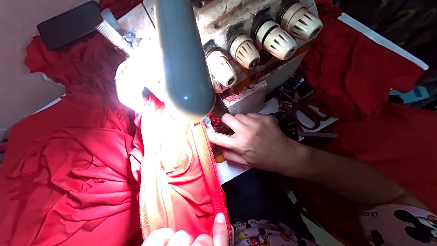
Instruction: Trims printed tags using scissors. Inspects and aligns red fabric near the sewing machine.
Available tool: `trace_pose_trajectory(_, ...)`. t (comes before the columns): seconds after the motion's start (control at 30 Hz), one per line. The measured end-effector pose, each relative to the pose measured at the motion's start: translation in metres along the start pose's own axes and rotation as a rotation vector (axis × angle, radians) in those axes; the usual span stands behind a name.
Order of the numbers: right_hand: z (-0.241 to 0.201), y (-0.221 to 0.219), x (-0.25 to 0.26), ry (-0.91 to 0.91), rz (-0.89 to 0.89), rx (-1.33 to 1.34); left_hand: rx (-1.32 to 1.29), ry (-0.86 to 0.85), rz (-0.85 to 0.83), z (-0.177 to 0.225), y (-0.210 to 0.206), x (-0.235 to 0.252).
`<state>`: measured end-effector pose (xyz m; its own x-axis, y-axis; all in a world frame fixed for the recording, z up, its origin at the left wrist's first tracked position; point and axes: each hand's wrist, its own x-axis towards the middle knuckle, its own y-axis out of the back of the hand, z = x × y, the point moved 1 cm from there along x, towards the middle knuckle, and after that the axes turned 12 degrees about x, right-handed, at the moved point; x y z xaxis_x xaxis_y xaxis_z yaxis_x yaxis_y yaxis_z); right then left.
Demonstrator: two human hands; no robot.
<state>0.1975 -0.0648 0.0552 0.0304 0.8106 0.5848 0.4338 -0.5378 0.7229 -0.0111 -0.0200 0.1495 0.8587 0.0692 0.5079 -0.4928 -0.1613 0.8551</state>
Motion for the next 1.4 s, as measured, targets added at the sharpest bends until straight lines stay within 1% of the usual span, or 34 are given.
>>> trace_pose_trajectory(0.1,0.0,0.0,0.0,0.0,0.007,0.001,0.003,-0.038,-0.053,0.002,0.004,0.008)
trace_pose_trajectory(0.17,-0.001,0.001,-0.001,0.012,0.027,0.017,0.013,-0.056,-0.072,0.001,0.002,0.001)
trace_pose_trajectory(0.2,-0.001,0.002,-0.002,0.036,0.062,0.044,0.024,-0.05,-0.072,0.001,0.0,-0.006)
trace_pose_trajectory(0.27,-0.002,0.004,-0.006,0.101,0.19,0.134,-0.007,-0.101,-0.11,0.0,-0.005,-0.013)
trace_pose_trajectory(0.33,-0.005,0.006,-0.012,0.118,0.289,0.198,-0.007,-0.19,-0.133,0.007,-0.009,-0.001)
trace_pose_trajectory(0.4,-0.006,0.006,-0.013,0.097,0.292,0.23,0.055,-0.247,-0.161,0.015,-0.017,0.004)
trace_pose_trajectory(0.47,-0.006,0.002,-0.013,0.076,0.267,0.234,0.101,-0.249,-0.151,0.02,-0.028,0.001)
trace_pose_trajectory(0.6,-0.004,0.0,-0.011,0.059,0.258,0.245,0.156,-0.186,-0.108,0.021,-0.039,0.001)
trace_pose_trajectory(0.73,-0.004,0.001,-0.008,0.053,0.258,0.22,0.236,-0.062,-0.034,0.02,-0.044,0.014)
trace_pose_trajectory(0.8,-0.003,0.001,-0.008,0.045,0.259,0.222,0.246,-0.012,0.004,0.015,-0.049,0.019)
trace_pose_trajectory(0.9,-0.002,-0.001,-0.009,0.024,0.265,0.239,0.251,0.021,0.112,0.002,-0.063,0.023)
trace_pose_trajectory(1.0,-0.002,-0.002,-0.012,0.001,0.269,0.246,0.273,0.088,0.151,-0.009,-0.069,0.028)
trace_pose_trajectory(1.1,-0.005,0.0,-0.016,-0.019,0.285,0.25,0.223,0.154,0.158,-0.024,-0.073,0.028)
trace_pose_trajectory(1.23,-0.012,0.004,-0.022,-0.068,0.304,0.268,-0.017,0.295,0.121,-0.053,-0.081,0.031)
trace_pose_trajectory(1.3,-0.017,0.005,-0.025,-0.097,0.3,0.281,-0.068,0.335,0.122,-0.068,-0.087,0.033)
trace_pose_trajectory(1.4,-0.026,0.003,-0.025,-0.112,0.301,0.33,-0.104,0.422,0.028,-0.082,-0.089,0.033)
